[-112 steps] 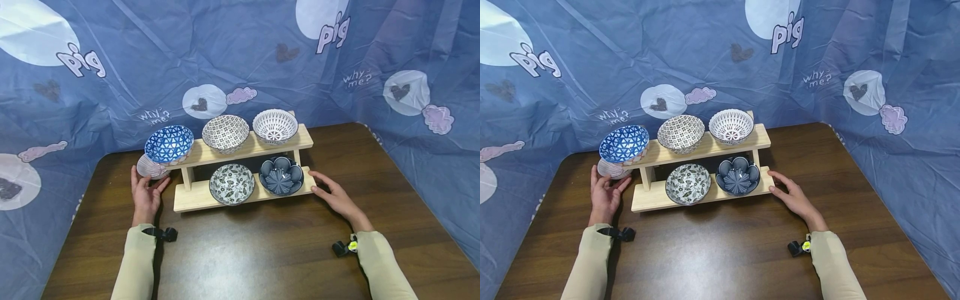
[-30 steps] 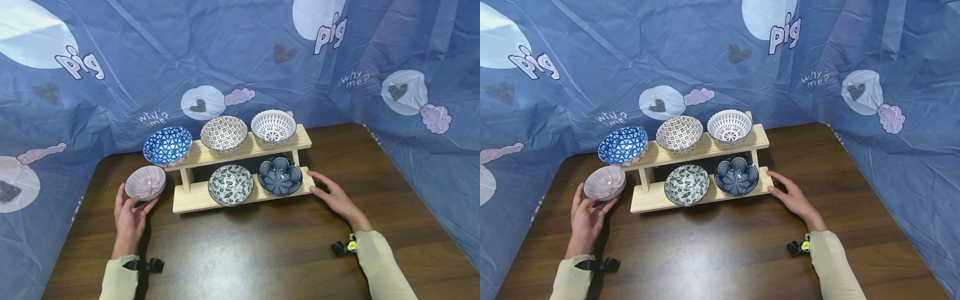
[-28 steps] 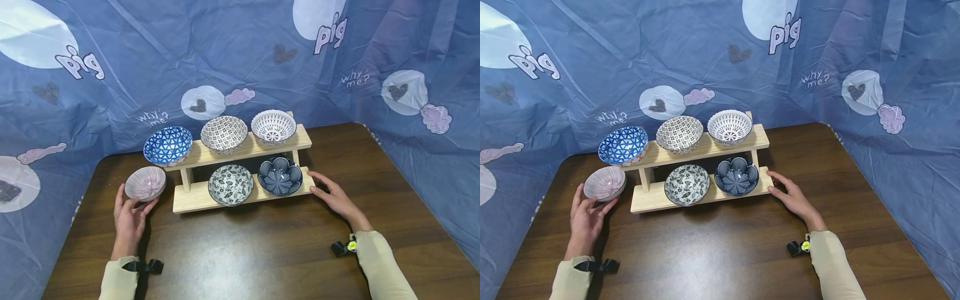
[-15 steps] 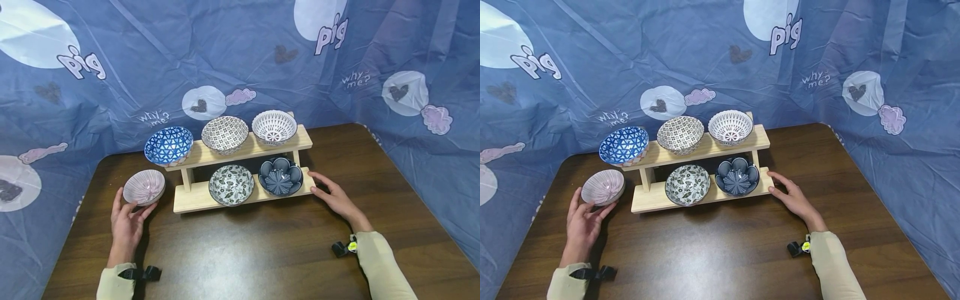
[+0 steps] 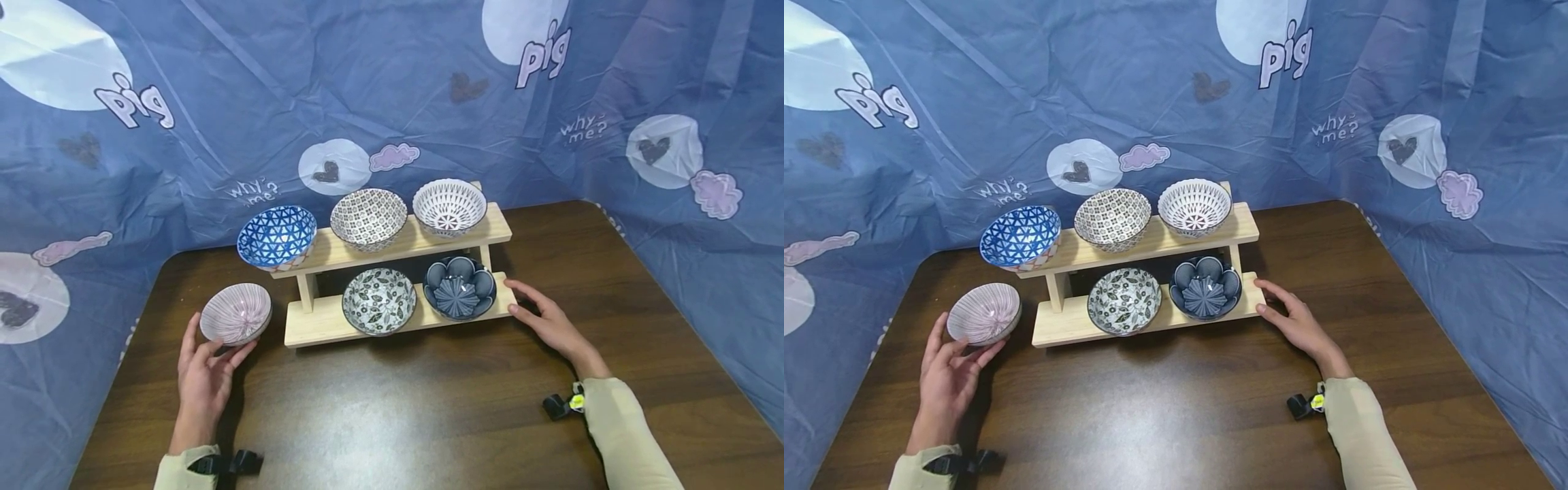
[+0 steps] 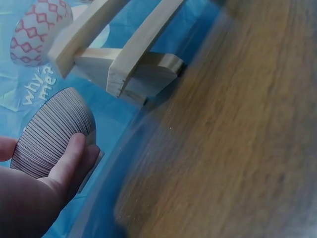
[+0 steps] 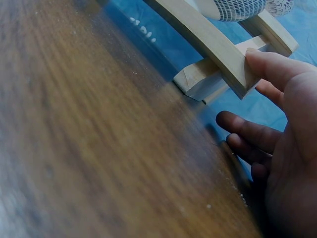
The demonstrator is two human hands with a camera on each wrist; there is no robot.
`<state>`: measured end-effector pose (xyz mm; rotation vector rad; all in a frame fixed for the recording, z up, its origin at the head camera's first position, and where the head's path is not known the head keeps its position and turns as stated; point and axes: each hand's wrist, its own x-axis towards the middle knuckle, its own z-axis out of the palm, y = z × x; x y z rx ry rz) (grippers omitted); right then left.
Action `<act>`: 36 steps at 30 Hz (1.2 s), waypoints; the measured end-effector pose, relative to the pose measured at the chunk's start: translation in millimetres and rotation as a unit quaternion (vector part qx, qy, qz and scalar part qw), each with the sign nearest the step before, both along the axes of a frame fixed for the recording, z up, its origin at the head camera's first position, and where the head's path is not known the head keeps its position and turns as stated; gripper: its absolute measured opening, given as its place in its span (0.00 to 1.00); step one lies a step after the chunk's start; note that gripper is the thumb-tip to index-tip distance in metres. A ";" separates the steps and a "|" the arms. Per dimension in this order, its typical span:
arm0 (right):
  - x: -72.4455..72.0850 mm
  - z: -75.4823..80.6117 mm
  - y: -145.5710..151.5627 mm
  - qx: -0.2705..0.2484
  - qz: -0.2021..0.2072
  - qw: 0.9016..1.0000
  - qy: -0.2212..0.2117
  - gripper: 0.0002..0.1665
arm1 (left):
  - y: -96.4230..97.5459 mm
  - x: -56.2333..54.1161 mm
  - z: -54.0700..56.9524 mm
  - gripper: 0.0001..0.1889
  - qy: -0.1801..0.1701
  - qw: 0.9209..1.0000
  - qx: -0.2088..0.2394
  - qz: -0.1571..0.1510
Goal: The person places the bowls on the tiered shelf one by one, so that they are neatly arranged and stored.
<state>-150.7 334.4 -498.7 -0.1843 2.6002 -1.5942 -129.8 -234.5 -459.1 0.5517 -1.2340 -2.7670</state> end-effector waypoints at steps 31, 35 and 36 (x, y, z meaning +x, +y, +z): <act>-0.5 -1.8 0.3 0.014 0.000 1.000 0.004 0.32 | 8.7 33.4 8.8 0.32 0.149 0.986 0.069 -0.032; -0.7 -1.2 0.0 0.015 0.001 1.000 0.000 0.33 | 10.7 37.5 8.8 0.31 0.175 0.980 0.084 -0.033; -0.9 -1.4 0.0 0.014 0.000 1.000 -0.002 0.33 | 11.3 38.3 8.8 0.31 0.181 0.979 0.085 -0.033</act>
